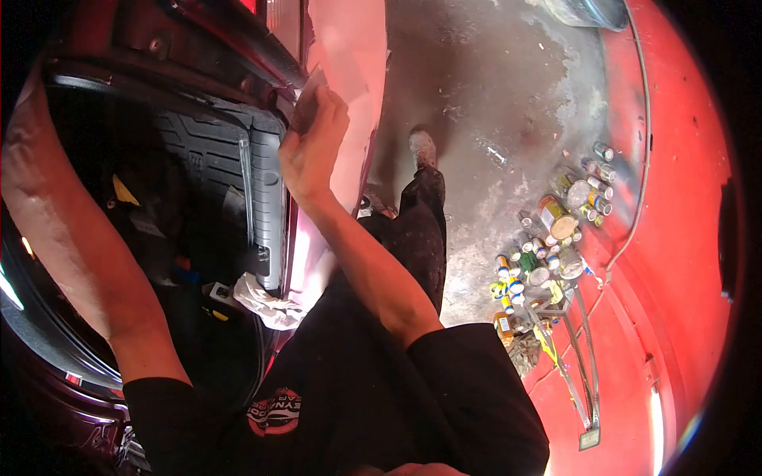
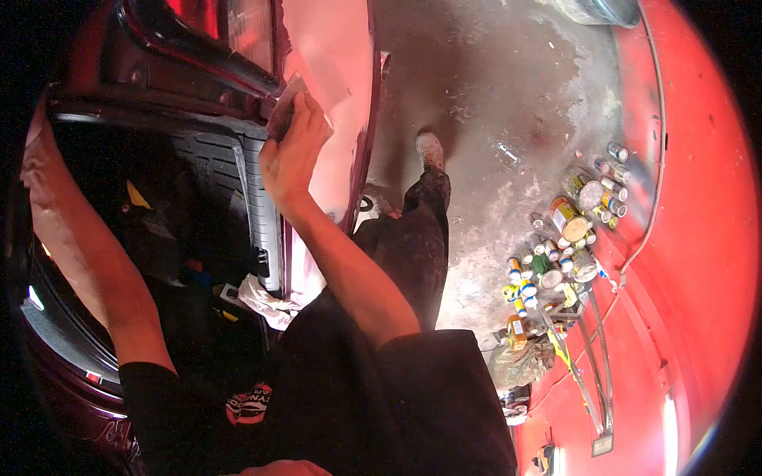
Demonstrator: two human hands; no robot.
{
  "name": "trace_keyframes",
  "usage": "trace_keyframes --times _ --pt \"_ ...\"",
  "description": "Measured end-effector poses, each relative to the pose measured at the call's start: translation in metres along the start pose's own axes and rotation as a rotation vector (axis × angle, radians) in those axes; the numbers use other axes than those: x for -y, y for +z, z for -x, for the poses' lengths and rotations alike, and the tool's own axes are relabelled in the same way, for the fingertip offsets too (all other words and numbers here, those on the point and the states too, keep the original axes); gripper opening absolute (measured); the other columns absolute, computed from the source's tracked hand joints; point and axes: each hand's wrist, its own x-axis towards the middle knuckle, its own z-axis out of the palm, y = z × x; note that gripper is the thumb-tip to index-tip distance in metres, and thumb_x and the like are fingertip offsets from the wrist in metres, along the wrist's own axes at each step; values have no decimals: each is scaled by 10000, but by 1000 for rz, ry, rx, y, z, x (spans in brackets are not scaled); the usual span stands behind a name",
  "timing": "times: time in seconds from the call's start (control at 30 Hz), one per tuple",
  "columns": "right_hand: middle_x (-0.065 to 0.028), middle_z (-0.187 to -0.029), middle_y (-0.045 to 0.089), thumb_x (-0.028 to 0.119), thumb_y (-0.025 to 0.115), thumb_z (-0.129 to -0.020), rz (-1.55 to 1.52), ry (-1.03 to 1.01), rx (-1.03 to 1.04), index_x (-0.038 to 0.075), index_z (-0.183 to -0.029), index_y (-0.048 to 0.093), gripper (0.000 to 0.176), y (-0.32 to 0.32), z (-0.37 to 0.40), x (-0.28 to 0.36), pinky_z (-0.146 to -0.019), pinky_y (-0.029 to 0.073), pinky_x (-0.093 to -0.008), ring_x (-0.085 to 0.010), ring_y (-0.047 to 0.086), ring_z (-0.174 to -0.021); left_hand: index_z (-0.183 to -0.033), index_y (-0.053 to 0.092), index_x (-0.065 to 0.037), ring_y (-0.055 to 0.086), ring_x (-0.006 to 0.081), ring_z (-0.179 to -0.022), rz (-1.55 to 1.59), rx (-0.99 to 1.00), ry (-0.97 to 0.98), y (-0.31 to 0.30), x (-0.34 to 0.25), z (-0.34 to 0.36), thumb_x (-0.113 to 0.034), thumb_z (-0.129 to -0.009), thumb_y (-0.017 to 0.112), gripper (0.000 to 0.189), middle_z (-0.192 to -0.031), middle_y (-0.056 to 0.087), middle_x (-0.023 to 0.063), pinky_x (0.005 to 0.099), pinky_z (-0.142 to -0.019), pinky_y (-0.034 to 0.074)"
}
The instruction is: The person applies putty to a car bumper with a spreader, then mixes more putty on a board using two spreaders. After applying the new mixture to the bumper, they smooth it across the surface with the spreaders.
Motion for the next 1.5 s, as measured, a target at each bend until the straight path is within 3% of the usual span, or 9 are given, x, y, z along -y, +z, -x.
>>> trace_keyframes --times 0.2,0.3,0.43,0.53,0.63,1.23,1.33,1.43,1.5 --pt "-277 -1306 443 -140 503 -688 -44 66 182 -73 -1341 412 662 -30 5 5 -1067 344 -485 -450 420 -1233 -1284 554 -32 647 235 -1036 7 13 -4 0 -3 -2 -227 -957 645 392 -1209 633 119 390 -853 552" --pt "-274 -1289 450 -155 493 -707 73 -3 72 -69 -1343 405 648 -34 -12 -2 -1041 356 -479 -446 432 -1201 -1282 554 -32 648 236 -1033 14 14 -1 -3 -4 -2 -228 -959 642 388 -1206 634 118 390 -850 554" --pt "-244 -1172 470 -135 446 -713 62 112 77 -62 -1326 410 618 -20 -37 -3 -1004 360 -477 -418 435 -1132 -1279 555 -32 650 236 -1029 23 21 9 -9 -6 -7 -229 -961 639 383 -1201 636 118 389 -845 557" --pt "-244 -1190 465 -103 471 -718 104 89 5 -55 -1321 412 607 -10 -39 6 -1006 363 -478 -419 438 -1132 -1277 555 -32 651 236 -1026 20 26 12 -12 -7 -6 -229 -962 636 380 -1198 637 117 389 -842 559" --pt "-258 -1262 444 -72 572 -677 93 60 58 -54 -1348 394 694 -8 -39 6 -1003 356 -516 -443 439 -1134 -1274 555 -32 652 236 -1023 15 23 4 -11 -4 0 -230 -963 633 377 -1194 638 117 389 -838 561" --pt "-256 -1254 470 -148 540 -634 -21 -38 167 -63 -1292 463 669 -24 -15 8 -1050 374 -461 -437 456 -1189 -1260 556 -30 659 237 -1006 11 9 6 -1 -2 7 -232 -972 616 357 -1174 646 114 388 -818 573" --pt "-237 -1176 508 -123 475 -708 -110 -22 166 -35 -1265 495 564 -32 -8 3 -928 425 -422 -393 508 -1070 -1258 557 -30 661 237 -1003 7 10 2 0 -3 7 -233 -973 614 354 -1171 647 114 387 -815 575" --pt "-226 -1141 506 -160 431 -726 59 20 104 -40 -1261 494 551 -50 -12 -1 -893 435 -405 -368 517 -1035 -1255 557 -30 662 238 -1001 5 7 -1 0 -4 10 -233 -975 611 351 -1167 648 114 387 -811 577" --pt "-228 -1108 501 -148 437 -736 30 39 98 -57 -1265 472 538 -52 -24 -6 -909 413 -442 -380 494 -1030 -1254 557 -30 663 238 -999 9 8 1 0 -5 10 -234 -976 609 348 -1165 649 113 387 -809 578"
